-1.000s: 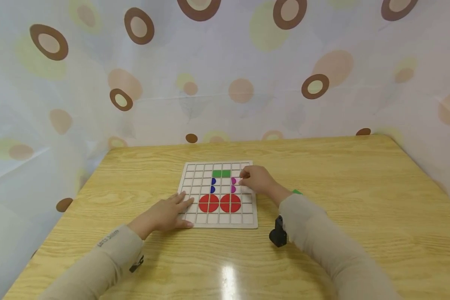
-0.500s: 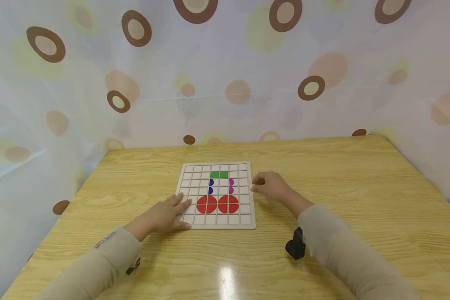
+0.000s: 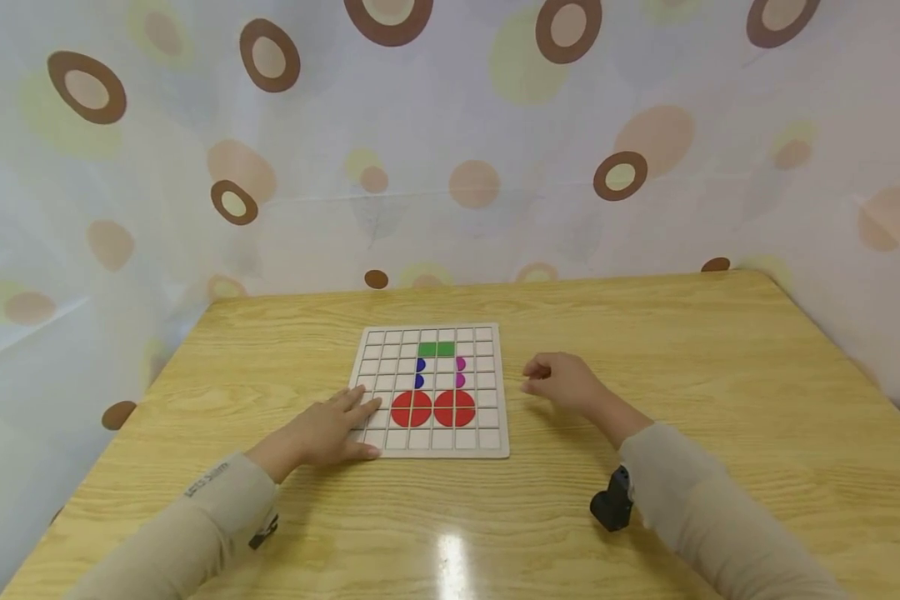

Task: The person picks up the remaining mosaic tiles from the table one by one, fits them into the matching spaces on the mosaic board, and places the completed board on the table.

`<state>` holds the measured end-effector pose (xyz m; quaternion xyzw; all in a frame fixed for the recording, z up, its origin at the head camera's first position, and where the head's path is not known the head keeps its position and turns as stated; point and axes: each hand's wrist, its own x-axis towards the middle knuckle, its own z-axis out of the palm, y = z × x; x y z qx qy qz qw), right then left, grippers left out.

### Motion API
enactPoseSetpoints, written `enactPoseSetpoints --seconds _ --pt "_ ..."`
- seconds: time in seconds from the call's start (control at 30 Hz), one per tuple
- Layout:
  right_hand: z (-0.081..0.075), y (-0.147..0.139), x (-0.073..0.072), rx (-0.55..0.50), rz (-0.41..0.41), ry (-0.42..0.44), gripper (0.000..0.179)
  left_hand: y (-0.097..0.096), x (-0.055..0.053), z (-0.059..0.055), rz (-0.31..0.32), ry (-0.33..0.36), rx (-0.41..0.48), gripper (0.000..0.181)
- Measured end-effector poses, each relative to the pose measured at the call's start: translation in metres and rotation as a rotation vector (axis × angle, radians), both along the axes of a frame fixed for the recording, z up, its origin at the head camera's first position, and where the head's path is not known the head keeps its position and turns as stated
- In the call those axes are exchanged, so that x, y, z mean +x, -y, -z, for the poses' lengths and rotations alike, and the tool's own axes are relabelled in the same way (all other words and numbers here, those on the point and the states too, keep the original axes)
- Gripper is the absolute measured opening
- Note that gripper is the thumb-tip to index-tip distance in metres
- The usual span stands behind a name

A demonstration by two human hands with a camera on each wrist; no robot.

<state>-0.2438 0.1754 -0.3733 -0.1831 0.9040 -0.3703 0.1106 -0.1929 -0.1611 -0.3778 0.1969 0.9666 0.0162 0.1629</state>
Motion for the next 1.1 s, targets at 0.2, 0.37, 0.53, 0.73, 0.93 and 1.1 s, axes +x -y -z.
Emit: enactPoseSetpoints --seconds 0.2,0.37,0.53,0.73,0.93,1.1 --pt "-0.002 -0.010 0.003 0.001 0.018 0.014 0.035 0.000 0.001 -0.001 0.004 -0.004 0.013 0.074" --pt "-0.002 -0.022 0.004 -0.012 0.039 0.030 0.037 0.000 0.001 0.001 0.002 -0.008 0.007 0.074" --pt "0.000 -0.034 0.002 -0.019 0.042 0.018 0.038 -0.001 0.000 0.002 -0.002 -0.016 0.002 0.074" --pt "0.003 -0.046 0.001 -0.016 0.057 0.011 0.039 -0.001 0.001 0.001 -0.004 -0.016 0.004 0.073" --pt "0.005 -0.053 0.002 0.012 0.074 0.023 0.046 -0.001 0.001 0.001 0.001 -0.017 0.003 0.074" --pt "0.007 -0.059 0.002 0.049 0.083 0.014 0.048 -0.001 0.001 0.001 0.003 -0.018 0.002 0.074"
